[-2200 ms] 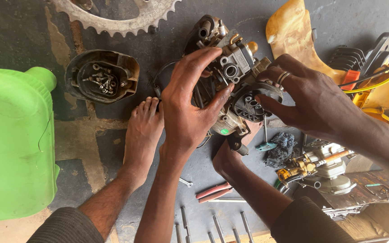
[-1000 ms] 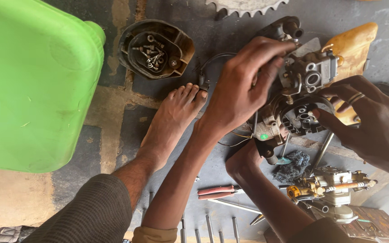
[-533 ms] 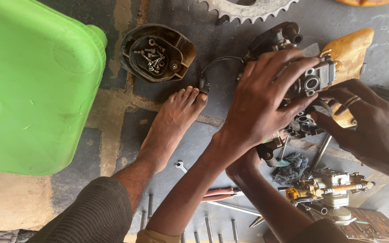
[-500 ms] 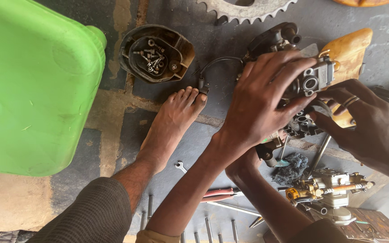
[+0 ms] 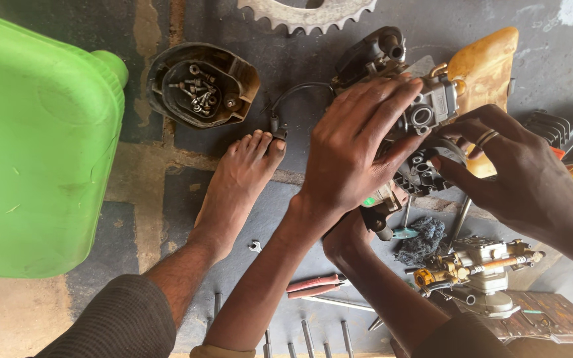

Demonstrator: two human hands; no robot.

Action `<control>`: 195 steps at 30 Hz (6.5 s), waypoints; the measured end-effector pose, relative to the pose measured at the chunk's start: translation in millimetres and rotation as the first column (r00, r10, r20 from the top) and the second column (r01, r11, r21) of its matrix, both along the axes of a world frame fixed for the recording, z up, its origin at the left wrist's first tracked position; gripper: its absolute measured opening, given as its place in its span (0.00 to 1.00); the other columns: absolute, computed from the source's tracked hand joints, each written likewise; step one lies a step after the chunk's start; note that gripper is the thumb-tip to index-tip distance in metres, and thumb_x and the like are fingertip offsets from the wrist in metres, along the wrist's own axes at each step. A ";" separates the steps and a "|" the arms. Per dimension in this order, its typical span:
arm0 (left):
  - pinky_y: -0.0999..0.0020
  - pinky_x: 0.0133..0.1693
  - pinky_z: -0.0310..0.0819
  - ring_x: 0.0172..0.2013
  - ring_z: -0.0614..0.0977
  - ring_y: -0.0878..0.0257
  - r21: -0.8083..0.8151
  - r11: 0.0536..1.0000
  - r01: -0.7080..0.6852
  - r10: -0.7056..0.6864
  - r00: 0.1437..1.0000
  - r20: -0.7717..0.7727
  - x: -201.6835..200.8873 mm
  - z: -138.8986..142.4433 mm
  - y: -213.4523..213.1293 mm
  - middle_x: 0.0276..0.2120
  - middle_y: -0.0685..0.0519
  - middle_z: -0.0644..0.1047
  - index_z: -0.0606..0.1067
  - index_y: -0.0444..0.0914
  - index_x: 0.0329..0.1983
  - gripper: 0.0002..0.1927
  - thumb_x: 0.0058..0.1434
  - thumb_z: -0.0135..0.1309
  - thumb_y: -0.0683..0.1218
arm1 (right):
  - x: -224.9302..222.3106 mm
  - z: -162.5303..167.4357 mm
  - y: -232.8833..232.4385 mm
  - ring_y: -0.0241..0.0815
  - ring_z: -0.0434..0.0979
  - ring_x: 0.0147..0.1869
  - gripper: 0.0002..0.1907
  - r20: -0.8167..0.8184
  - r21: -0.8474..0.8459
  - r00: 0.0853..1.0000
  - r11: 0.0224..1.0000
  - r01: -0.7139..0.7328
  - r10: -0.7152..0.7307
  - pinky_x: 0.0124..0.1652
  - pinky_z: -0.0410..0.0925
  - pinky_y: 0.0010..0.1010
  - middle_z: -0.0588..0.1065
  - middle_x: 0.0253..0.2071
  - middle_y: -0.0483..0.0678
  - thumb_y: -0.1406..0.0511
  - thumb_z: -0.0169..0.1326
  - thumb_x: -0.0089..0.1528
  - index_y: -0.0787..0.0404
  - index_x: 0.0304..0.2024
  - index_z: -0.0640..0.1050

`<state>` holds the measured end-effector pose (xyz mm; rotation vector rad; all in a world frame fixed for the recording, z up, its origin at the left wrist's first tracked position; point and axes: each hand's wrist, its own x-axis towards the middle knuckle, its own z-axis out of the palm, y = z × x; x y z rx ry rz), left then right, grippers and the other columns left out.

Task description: The person sits on the floor and disassembles a small engine block using a screwdriver and wrench. They remove the top cover, extract internal components, and place them into a green container while handling various tools and engine parts.

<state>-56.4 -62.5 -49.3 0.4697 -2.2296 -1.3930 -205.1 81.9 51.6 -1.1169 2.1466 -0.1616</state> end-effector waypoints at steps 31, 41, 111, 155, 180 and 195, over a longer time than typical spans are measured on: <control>0.58 0.69 0.70 0.65 0.74 0.53 0.199 0.977 0.076 -0.080 0.997 0.012 3.0 7.8 -6.7 0.64 0.47 0.72 0.62 0.40 0.71 0.38 0.64 0.70 0.46 | -35.1 -8.2 -36.1 0.38 0.79 0.48 0.25 0.293 -0.144 0.937 0.960 0.240 -0.190 0.51 0.71 0.32 0.80 0.52 0.50 0.66 0.63 0.63 0.67 0.61 0.77; 0.55 0.72 0.69 0.67 0.73 0.54 0.262 0.956 0.130 -0.127 0.991 -0.028 5.8 -1.4 -11.8 0.66 0.48 0.70 0.58 0.43 0.73 0.46 0.60 0.75 0.49 | -38.0 -8.3 -36.0 0.33 0.77 0.48 0.27 0.512 -0.120 0.797 0.892 0.435 -0.320 0.50 0.72 0.29 0.79 0.50 0.47 0.66 0.64 0.59 0.65 0.60 0.76; 0.54 0.69 0.68 0.66 0.72 0.50 -0.009 0.980 -0.201 0.201 0.979 0.040 -8.8 -9.9 47.2 0.65 0.42 0.67 0.53 0.39 0.75 0.37 0.71 0.60 0.36 | 0.1 31.8 -54.0 0.48 0.81 0.50 0.13 -0.331 -0.494 0.925 0.801 -0.337 0.185 0.42 0.77 0.34 0.79 0.48 0.55 0.75 0.66 0.56 0.68 0.44 0.83; 0.52 0.67 0.69 0.65 0.72 0.54 0.011 0.996 -0.085 0.083 0.990 0.110 7.7 -3.9 20.4 0.66 0.47 0.67 0.66 0.42 0.71 0.33 0.68 0.67 0.51 | -0.9 37.1 -42.1 0.48 0.81 0.52 0.07 -0.098 -0.412 0.985 0.907 0.092 -0.144 0.49 0.75 0.32 0.77 0.52 0.54 0.75 0.62 0.64 0.67 0.45 0.82; 0.54 0.67 0.66 0.65 0.73 0.54 -0.047 0.999 -0.005 0.011 0.993 0.115 8.5 0.0 1.6 0.63 0.51 0.74 0.68 0.43 0.70 0.33 0.65 0.69 0.49 | -14.3 21.5 -34.0 0.49 0.81 0.51 0.09 -0.189 -0.472 0.982 0.876 -0.095 0.004 0.51 0.75 0.36 0.78 0.49 0.54 0.75 0.62 0.67 0.66 0.50 0.80; 0.52 0.68 0.61 0.67 0.68 0.55 -0.031 0.999 -0.023 0.026 0.996 0.086 8.7 -13.4 2.9 0.65 0.52 0.70 0.67 0.43 0.70 0.34 0.65 0.69 0.52 | -15.4 7.4 -46.9 0.50 0.80 0.52 0.18 0.029 -0.456 0.998 0.888 0.067 -0.061 0.49 0.73 0.39 0.75 0.55 0.56 0.69 0.63 0.65 0.64 0.57 0.76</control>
